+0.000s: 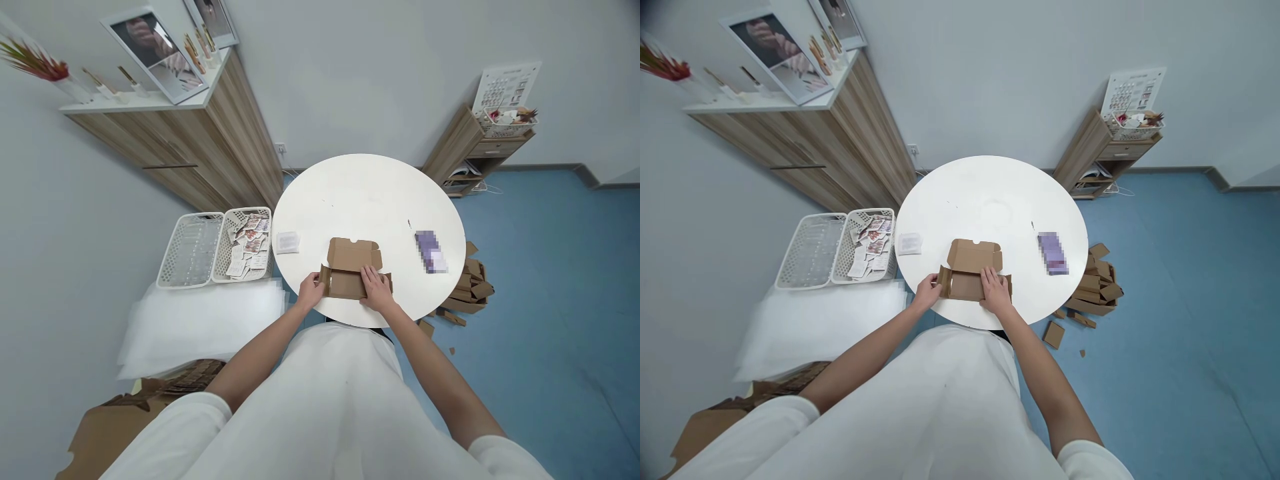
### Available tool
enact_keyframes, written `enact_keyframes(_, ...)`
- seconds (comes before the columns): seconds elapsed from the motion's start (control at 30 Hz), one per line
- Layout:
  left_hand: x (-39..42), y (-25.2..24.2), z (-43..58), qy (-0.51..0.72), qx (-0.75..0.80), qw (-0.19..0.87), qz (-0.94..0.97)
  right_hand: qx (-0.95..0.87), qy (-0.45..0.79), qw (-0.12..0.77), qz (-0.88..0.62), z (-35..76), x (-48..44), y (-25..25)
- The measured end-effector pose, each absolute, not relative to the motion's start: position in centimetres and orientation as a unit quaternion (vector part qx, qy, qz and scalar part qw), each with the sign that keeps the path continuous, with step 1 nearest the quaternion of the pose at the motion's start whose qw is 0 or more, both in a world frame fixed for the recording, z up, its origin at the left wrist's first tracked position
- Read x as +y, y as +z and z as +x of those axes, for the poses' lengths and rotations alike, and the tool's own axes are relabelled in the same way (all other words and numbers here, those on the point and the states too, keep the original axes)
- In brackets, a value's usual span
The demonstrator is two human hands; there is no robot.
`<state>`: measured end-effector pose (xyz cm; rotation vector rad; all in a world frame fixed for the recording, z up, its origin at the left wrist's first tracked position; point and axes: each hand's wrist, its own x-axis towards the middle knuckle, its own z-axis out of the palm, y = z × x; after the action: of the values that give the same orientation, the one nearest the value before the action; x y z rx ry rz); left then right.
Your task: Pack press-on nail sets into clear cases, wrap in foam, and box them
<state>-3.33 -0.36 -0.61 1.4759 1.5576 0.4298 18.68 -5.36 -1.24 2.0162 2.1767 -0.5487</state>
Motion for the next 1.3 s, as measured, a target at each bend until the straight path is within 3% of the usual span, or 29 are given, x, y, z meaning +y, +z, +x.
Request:
enact_keyframes(1.0,0.1,-1.3,-1.2,-0.004,0.615,0.351,0.706,0.749,-0.194,0.097,0.626,18.5,-5.8,-0.5)
enact_keyframes(1.3,-0.7,-0.7,-2.4,0.085,0.545,0.383,0.741,0.742,-0.186,0.104,0.636,19.0,-5.7,-0.1)
